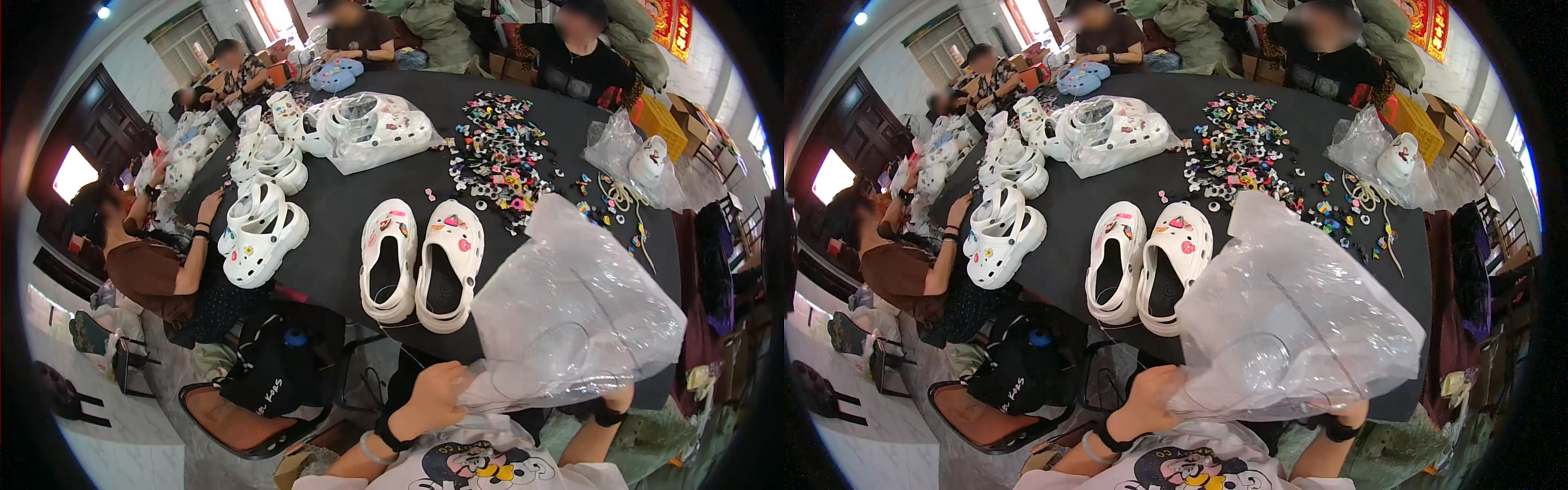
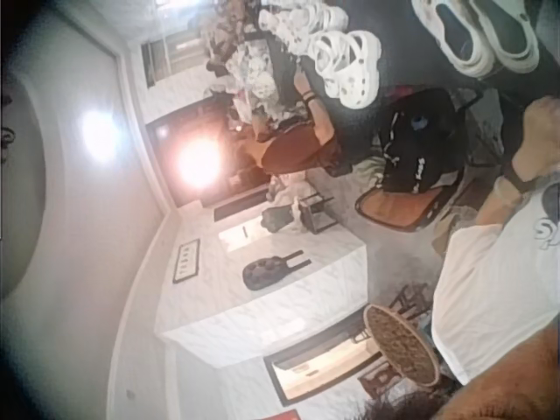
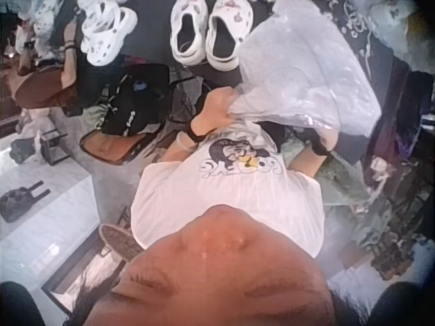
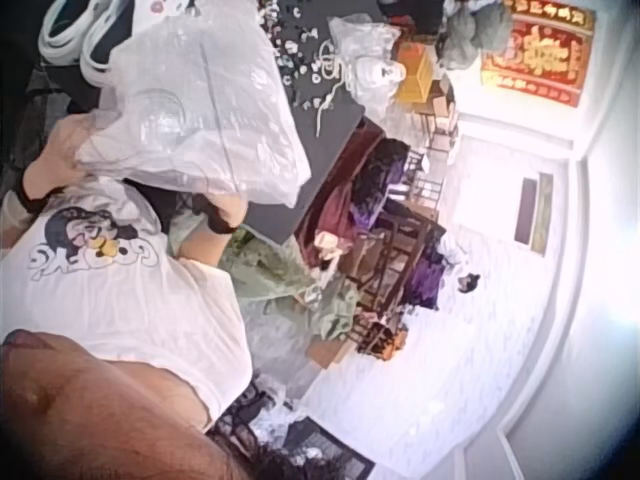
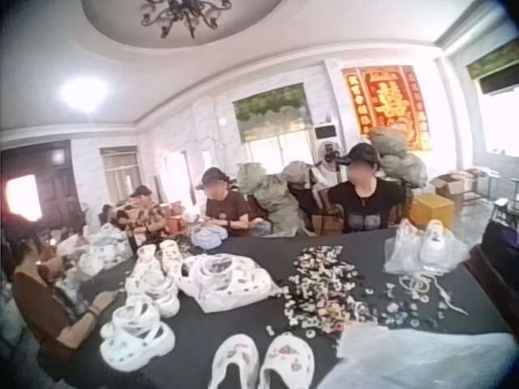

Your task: Attaching decorative charms to the holes of foam clogs at a manufacturing station.

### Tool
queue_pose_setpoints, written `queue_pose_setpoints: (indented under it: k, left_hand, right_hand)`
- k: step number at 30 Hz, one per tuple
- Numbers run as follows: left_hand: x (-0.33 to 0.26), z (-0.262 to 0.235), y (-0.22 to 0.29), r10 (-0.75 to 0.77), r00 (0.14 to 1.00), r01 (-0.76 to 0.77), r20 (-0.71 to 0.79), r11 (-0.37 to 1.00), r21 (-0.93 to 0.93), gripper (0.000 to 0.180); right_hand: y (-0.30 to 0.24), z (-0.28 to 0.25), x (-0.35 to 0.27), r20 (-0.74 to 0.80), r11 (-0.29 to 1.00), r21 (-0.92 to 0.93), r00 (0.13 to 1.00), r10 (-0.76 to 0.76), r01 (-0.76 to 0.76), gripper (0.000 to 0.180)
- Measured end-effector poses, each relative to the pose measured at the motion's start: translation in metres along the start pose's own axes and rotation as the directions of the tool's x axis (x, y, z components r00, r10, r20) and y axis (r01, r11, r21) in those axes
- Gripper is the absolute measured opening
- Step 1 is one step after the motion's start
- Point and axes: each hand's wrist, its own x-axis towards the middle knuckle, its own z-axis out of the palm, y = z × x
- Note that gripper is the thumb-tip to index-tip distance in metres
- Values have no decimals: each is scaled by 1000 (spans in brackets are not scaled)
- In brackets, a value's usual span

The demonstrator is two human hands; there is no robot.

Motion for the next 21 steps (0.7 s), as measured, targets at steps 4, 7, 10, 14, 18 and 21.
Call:
queue_pose_setpoints:
  k: [4,7,10,14,18,21]
  left_hand:
    - [-6,-8,0,-135,990,134,-40,991,-26,46]
    - [1,-4,2,-72,997,73,12,976,-206,43]
    - [20,-2,17,75,971,19,225,922,-388,44]
    - [17,1,35,39,731,295,681,883,-367,48]
    - [17,-9,33,71,619,178,782,957,-228,79]
    - [0,-2,20,369,862,-183,347,866,-466,71]
  right_hand:
    - [-20,-1,3,-121,997,21,990,-69,72,109]
    - [-58,46,39,-423,947,64,868,-259,314,117]
    - [-47,57,42,-354,866,-184,791,-499,464,101]
    - [-59,108,77,436,932,10,838,-330,362,52]
    - [-5,169,50,733,855,418,670,-118,-306,58]
    - [20,188,29,845,622,414,535,10,-664,62]
